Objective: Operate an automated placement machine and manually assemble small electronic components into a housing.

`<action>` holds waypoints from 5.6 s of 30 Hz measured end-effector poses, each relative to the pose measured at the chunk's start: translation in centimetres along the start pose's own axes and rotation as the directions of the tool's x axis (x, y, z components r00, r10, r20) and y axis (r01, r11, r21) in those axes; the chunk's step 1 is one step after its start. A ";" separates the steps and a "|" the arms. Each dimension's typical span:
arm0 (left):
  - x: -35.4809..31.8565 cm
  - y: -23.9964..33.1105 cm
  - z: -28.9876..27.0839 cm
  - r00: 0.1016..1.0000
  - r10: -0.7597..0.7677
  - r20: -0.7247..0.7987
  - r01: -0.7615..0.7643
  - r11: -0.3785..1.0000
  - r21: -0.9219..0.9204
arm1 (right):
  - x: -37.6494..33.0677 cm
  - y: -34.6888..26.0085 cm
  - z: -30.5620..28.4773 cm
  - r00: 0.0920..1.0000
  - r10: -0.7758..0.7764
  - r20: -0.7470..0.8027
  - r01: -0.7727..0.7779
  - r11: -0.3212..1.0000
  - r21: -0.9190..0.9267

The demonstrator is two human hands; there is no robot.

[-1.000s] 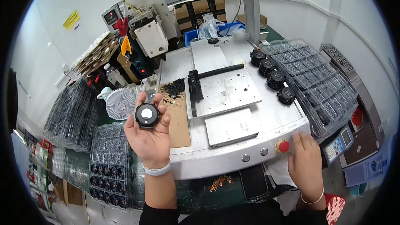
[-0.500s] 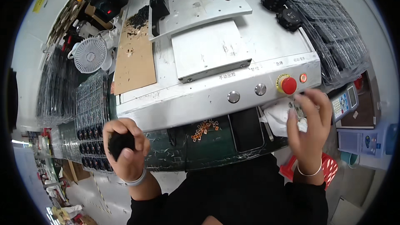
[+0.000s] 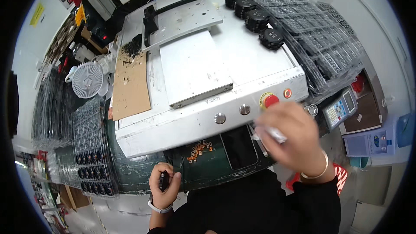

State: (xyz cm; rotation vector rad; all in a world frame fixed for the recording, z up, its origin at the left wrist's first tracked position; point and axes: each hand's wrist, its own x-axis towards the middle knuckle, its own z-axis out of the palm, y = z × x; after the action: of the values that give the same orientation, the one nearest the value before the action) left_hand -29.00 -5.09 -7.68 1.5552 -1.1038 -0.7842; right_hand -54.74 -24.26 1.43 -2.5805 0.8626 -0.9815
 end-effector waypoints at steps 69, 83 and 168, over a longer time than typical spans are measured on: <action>28.2 9.3 -1.5 0.895 0.313 -0.319 -0.437 0.763 -0.477 | 32.2 -4.4 7.2 0.889 0.122 0.441 -0.279 0.909 0.311; 26.3 10.3 -1.4 0.620 0.645 -0.447 -0.730 0.683 -0.028 | 30.0 -0.6 11.5 0.951 0.119 0.287 -0.010 0.935 -0.355; 25.4 10.2 -0.6 0.974 0.035 -0.225 -0.202 0.584 -0.786 | 22.4 9.2 -1.5 0.886 0.404 0.227 -0.463 0.768 0.443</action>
State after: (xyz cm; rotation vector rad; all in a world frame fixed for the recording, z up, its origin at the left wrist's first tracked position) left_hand -21.81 -29.00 3.56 0.7270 -0.5449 -0.8575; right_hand -46.38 -45.18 10.37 -1.8705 0.9720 -0.7699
